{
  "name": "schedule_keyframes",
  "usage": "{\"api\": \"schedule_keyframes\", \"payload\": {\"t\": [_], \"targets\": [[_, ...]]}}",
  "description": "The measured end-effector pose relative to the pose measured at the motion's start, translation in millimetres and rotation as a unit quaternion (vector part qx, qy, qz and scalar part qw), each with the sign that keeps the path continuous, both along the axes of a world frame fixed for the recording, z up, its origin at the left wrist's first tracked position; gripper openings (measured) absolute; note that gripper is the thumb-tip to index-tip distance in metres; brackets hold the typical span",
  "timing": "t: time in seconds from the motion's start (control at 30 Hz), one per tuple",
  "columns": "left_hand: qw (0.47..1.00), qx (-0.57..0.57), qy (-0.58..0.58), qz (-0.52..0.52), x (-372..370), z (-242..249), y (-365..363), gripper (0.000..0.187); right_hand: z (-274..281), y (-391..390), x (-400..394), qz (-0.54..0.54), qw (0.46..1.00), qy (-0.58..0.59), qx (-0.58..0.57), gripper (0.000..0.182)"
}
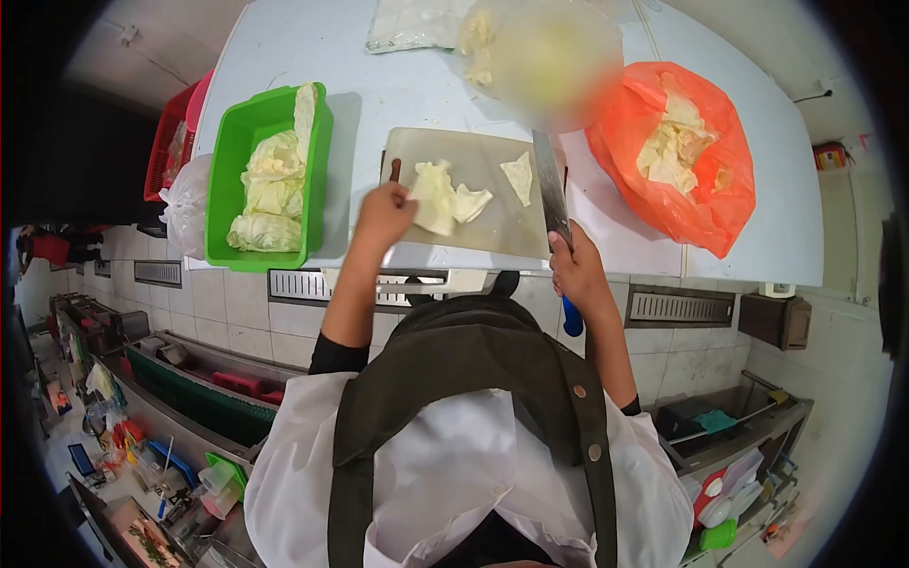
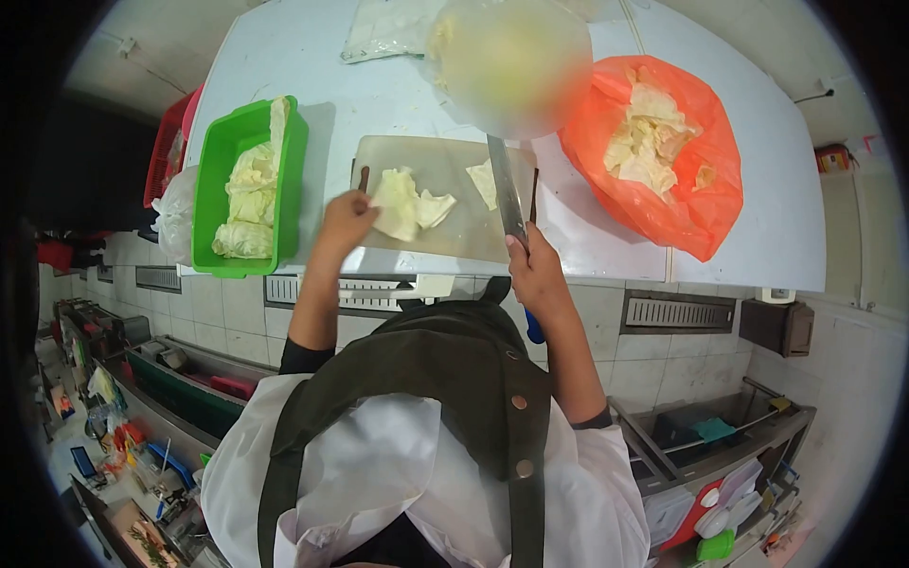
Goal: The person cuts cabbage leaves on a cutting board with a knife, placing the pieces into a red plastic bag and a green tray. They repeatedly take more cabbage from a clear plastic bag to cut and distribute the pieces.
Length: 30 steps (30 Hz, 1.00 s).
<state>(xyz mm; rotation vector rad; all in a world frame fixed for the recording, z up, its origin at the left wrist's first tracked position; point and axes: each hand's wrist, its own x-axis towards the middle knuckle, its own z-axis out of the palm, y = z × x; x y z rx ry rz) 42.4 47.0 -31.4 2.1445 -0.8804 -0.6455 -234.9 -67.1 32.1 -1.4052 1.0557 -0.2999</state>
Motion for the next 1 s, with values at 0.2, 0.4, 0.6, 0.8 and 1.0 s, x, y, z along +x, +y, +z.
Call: {"api": "schedule_keyframes", "payload": {"t": [0.2, 0.4, 0.6, 0.8, 1.0], "targets": [[0.999, 0.018, -0.038, 0.018, 30.4, -4.0, 23.5, 0.023, -19.4, 10.6, -8.4, 0.034, 0.999, 0.021, -0.029, 0.017], [0.977, -0.153, 0.146, -0.017, -3.1, 11.6, -1.4, 0.016, -21.2, 11.8, -3.4, 0.054, 0.997, 0.016, -0.05, 0.016], [0.987, -0.064, -0.114, -0.097, -47.0, 25.6, -34.7, 0.042, -27.6, 7.4, -9.1, 0.043, 0.996, 0.0, -0.079, 0.013], [0.964, -0.085, -0.156, -0.199, -67.2, 3.9, -35.5, 0.053, -13.4, 8.0, -39.6, -0.035, 0.996, 0.0, -0.077, 0.019], [0.924, -0.199, -0.065, -0.32, -111.0, 98.1, -85.5, 0.049, 30.3, 11.3, -98.5, -0.183, 0.979, -0.069, -0.055, 0.011]]}}
